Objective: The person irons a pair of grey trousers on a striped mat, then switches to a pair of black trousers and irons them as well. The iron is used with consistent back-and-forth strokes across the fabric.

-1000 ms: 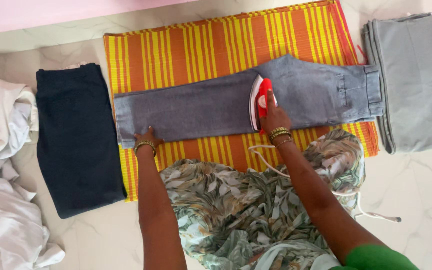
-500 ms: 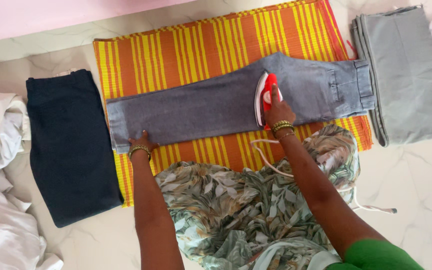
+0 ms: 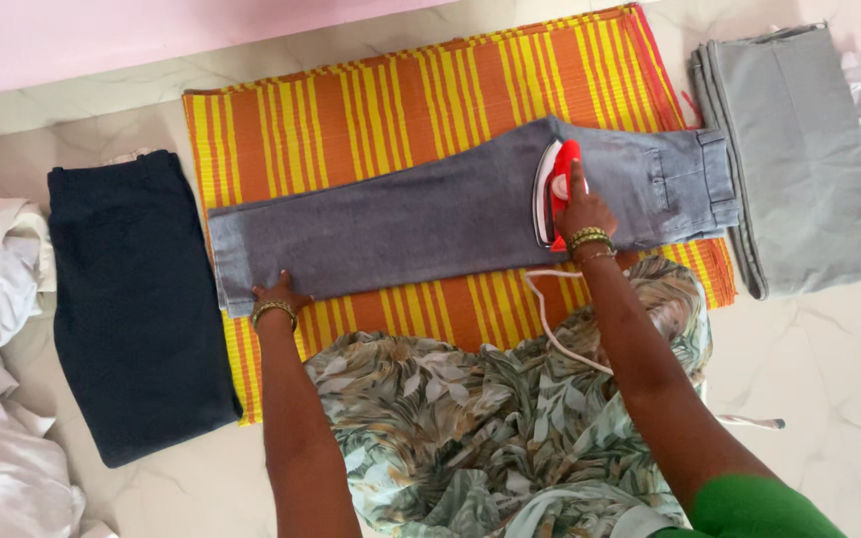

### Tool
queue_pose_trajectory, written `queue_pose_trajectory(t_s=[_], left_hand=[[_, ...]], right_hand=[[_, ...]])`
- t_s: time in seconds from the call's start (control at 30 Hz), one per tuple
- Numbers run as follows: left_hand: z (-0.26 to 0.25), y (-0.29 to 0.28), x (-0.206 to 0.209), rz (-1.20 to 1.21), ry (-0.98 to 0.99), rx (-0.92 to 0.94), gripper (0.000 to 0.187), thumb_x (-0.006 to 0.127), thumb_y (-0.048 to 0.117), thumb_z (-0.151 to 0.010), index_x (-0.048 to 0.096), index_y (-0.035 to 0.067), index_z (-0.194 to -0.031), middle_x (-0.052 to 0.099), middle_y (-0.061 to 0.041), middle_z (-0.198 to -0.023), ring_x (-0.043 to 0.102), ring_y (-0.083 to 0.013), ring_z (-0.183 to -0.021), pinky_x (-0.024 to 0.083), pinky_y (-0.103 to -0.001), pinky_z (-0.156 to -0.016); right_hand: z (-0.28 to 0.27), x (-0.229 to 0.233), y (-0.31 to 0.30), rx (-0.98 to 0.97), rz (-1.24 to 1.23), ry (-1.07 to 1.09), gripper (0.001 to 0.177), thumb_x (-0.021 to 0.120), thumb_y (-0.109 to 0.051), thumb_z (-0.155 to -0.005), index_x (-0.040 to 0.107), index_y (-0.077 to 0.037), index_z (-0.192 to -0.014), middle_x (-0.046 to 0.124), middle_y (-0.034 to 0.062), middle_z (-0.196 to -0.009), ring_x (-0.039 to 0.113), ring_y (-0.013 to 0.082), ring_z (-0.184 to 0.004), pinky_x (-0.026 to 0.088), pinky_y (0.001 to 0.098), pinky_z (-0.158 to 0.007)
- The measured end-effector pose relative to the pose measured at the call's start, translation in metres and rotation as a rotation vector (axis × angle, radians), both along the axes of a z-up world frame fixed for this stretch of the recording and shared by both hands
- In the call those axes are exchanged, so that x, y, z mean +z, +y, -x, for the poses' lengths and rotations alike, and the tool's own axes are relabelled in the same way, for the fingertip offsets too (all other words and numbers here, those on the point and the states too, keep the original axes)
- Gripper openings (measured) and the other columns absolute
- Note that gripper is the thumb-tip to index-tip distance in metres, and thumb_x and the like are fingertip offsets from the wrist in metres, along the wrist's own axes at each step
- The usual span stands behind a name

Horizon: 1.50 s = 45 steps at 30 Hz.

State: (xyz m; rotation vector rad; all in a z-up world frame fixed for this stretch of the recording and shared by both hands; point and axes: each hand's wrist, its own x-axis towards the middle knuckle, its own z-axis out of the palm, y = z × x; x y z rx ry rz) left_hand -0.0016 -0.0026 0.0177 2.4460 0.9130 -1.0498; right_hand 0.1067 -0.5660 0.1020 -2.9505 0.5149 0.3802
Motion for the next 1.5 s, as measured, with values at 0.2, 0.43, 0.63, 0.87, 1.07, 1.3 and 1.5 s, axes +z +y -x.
queue_pose_trajectory(t_s=[0.2, 0.43, 0.63, 0.87, 1.07, 1.3, 1.5], left_hand=[[-0.002, 0.005, -0.014, -0.021, 0.004, -0.025, 0.104, 0.078, 0.057, -0.081, 0.018, 0.04, -0.165, -0.004, -0.031, -0.169, 0.036, -0.0539, -0.146, 0.042, -0.058, -0.115], [0.002, 0.005, -0.013, -0.024, -0.008, -0.01, 0.105, 0.079, 0.057, -0.08, 0.017, 0.042, -0.164, -0.004, -0.028, -0.17, 0.03, -0.0531, -0.149, 0.039, -0.061, -0.116], [0.001, 0.009, -0.021, 0.01, -0.005, -0.005, 0.107, 0.079, 0.054, -0.08, 0.016, 0.04, -0.165, -0.008, -0.031, -0.17, 0.033, -0.0547, -0.148, 0.039, -0.058, -0.118], [0.003, 0.008, -0.02, 0.015, -0.023, 0.012, 0.107, 0.081, 0.052, -0.079, 0.018, 0.041, -0.164, -0.008, -0.031, -0.169, 0.027, -0.0561, -0.149, 0.04, -0.057, -0.117], [0.003, 0.01, -0.024, 0.003, -0.038, -0.02, 0.11, 0.083, 0.051, -0.077, 0.017, 0.041, -0.165, -0.009, -0.034, -0.168, 0.027, -0.0594, -0.148, 0.038, -0.056, -0.118], [0.002, 0.011, -0.027, -0.028, -0.014, -0.058, 0.112, 0.081, 0.058, -0.074, 0.016, 0.043, -0.164, -0.009, -0.035, -0.167, 0.025, -0.0608, -0.148, 0.038, -0.058, -0.118], [-0.002, 0.008, -0.021, -0.072, 0.025, -0.102, 0.113, 0.08, 0.064, -0.074, 0.016, 0.043, -0.165, -0.007, -0.035, -0.166, 0.027, -0.0612, -0.147, 0.037, -0.059, -0.118]], right_hand=[[0.012, 0.0, -0.01, -0.048, 0.026, -0.027, 0.098, 0.067, -0.032, -0.088, 0.009, -0.046, -0.165, 0.07, 0.0223, -0.11, 0.071, 0.0422, -0.1, 0.056, 0.0587, -0.08], [-0.015, -0.007, -0.035, -0.004, -0.001, -0.055, 0.1, 0.068, -0.029, -0.085, 0.01, -0.043, -0.165, 0.071, 0.0211, -0.11, 0.071, 0.0426, -0.098, 0.057, 0.0589, -0.077], [0.026, -0.003, -0.05, -0.02, 0.083, -0.047, 0.099, 0.071, -0.037, -0.089, 0.01, -0.041, -0.167, 0.071, 0.0232, -0.106, 0.073, 0.0414, -0.091, 0.059, 0.0567, -0.074], [-0.037, -0.013, -0.064, -0.042, 0.043, -0.057, 0.1, 0.072, -0.032, -0.085, 0.012, -0.042, -0.165, 0.072, 0.0217, -0.109, 0.072, 0.0426, -0.098, 0.057, 0.0572, -0.079], [-0.031, 0.006, -0.105, 0.065, 0.044, -0.024, 0.097, 0.07, -0.032, -0.086, 0.015, -0.042, -0.166, 0.071, 0.0238, -0.111, 0.071, 0.0458, -0.099, 0.056, 0.0601, -0.082], [0.023, 0.016, -0.123, -0.099, 0.105, 0.011, 0.096, 0.069, -0.035, -0.086, 0.014, -0.046, -0.165, 0.07, 0.0258, -0.11, 0.071, 0.0458, -0.096, 0.056, 0.062, -0.078], [-0.007, -0.015, -0.141, -0.123, 0.106, -0.103, 0.094, 0.069, -0.03, -0.089, 0.017, -0.045, -0.166, 0.072, 0.0229, -0.104, 0.072, 0.0435, -0.093, 0.057, 0.0592, -0.074]])
